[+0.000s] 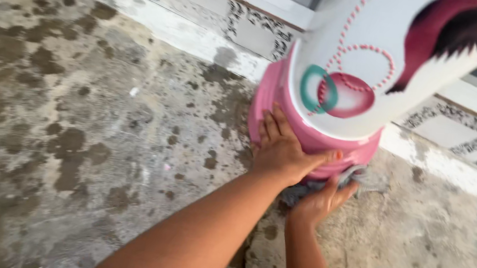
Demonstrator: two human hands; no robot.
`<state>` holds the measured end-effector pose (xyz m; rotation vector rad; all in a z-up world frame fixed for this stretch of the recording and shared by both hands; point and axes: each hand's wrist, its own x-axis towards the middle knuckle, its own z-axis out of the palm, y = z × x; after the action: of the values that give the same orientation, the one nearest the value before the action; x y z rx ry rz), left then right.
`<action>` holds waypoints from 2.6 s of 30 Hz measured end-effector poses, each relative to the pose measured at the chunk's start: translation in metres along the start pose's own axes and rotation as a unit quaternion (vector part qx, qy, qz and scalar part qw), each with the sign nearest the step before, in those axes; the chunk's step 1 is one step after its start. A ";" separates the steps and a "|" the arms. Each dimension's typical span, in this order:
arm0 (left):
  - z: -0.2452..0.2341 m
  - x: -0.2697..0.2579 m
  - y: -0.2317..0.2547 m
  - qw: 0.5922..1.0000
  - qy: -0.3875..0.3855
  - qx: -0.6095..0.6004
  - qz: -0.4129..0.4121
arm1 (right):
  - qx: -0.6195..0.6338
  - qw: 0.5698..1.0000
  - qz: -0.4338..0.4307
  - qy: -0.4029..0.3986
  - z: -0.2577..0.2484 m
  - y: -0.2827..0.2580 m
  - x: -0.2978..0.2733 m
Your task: The person scrubs the tiled wall and pedestal sink with a cloth, moving from the wall to the sink basin and then the pedestal base. The person rinses the cloth in the sink and continues scrubbing the sink and pedestal.
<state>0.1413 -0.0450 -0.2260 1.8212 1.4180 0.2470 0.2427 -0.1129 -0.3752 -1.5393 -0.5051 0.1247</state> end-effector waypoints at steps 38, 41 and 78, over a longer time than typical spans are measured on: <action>0.007 0.012 0.002 0.978 -0.080 0.191 -0.038 | 0.081 0.957 0.160 -0.228 0.004 -0.001 0.236; 0.004 0.010 0.005 0.976 -0.094 0.192 -0.040 | 0.091 0.968 0.133 -0.191 0.003 -0.016 0.207; 0.006 0.014 0.000 0.960 -0.115 0.253 -0.035 | -0.081 0.964 0.024 -0.254 0.017 0.021 0.254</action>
<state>0.1498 -0.0351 -0.2339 2.1124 1.4600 -0.3895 0.4678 0.0022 -0.3365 -1.6806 -0.9011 0.5361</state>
